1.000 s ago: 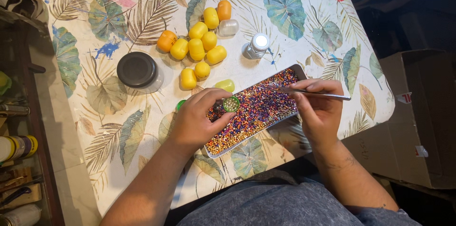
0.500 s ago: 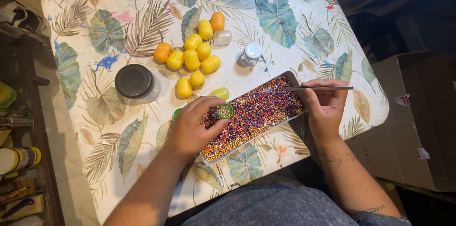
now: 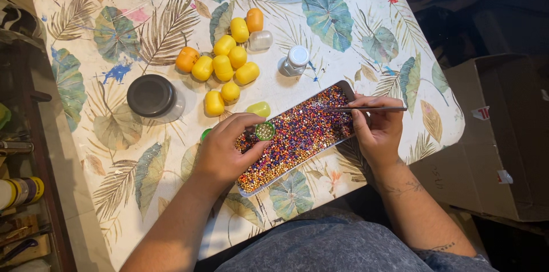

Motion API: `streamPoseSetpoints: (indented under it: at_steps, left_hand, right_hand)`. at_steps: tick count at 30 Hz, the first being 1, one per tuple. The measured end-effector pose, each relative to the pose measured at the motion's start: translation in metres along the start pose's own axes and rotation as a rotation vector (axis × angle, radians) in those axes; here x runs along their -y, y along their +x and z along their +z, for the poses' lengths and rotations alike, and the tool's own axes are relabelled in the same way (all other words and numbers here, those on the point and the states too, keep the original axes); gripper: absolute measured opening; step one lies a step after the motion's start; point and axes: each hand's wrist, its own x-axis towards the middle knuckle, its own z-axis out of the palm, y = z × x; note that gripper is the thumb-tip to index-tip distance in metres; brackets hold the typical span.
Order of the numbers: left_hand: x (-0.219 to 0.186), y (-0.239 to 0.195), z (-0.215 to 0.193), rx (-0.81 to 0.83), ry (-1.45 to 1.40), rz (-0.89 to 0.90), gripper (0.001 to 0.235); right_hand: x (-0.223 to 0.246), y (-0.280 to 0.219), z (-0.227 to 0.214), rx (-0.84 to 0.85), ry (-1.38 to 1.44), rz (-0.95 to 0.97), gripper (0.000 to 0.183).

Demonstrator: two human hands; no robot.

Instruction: The person uses tweezers to pick colorful sprinkles from a tray and places them onto a small green spherical object. After filling the surface, they close the object with a matching green cap and set it aside.

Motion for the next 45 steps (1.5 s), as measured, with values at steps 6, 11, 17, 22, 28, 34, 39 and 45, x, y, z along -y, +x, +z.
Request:
streamPoseSetpoints:
  at_steps: [6, 11, 17, 22, 28, 34, 39, 45]
  left_hand:
    - [-0.001, 0.001, -0.002, 0.007, 0.013, 0.028, 0.046]
    - [-0.005, 0.001, -0.003, 0.007, 0.006, 0.019, 0.047]
    - [-0.004, 0.0, -0.002, 0.005, 0.011, 0.023, 0.047]
    - [-0.004, 0.001, -0.004, 0.015, 0.022, 0.033, 0.046]
    - [-0.002, 0.0, -0.003, 0.01, 0.024, 0.037, 0.047]
    - [-0.002, 0.0, -0.003, 0.019, 0.025, 0.038, 0.047]
    - [-0.002, 0.001, -0.003, 0.025, 0.029, 0.022, 0.046]
    - [-0.003, 0.0, -0.003, 0.031, 0.037, 0.01, 0.046]
  right_hand:
    - [0.003, 0.003, 0.001, -0.014, -0.001, -0.011, 0.035]
    - [0.001, 0.002, -0.001, 0.01, -0.009, -0.019, 0.035]
    - [0.002, 0.002, 0.0, 0.012, -0.023, -0.02, 0.035]
    - [0.0, 0.001, -0.001, 0.009, -0.042, -0.025, 0.035]
    - [-0.002, 0.001, -0.001, 0.009, -0.018, -0.03, 0.035]
    - [-0.004, 0.001, -0.001, -0.001, -0.027, -0.036, 0.035]
    - [0.002, 0.004, 0.003, -0.033, -0.007, -0.037, 0.033]
    - [0.035, 0.012, 0.015, -0.048, 0.025, -0.092, 0.03]
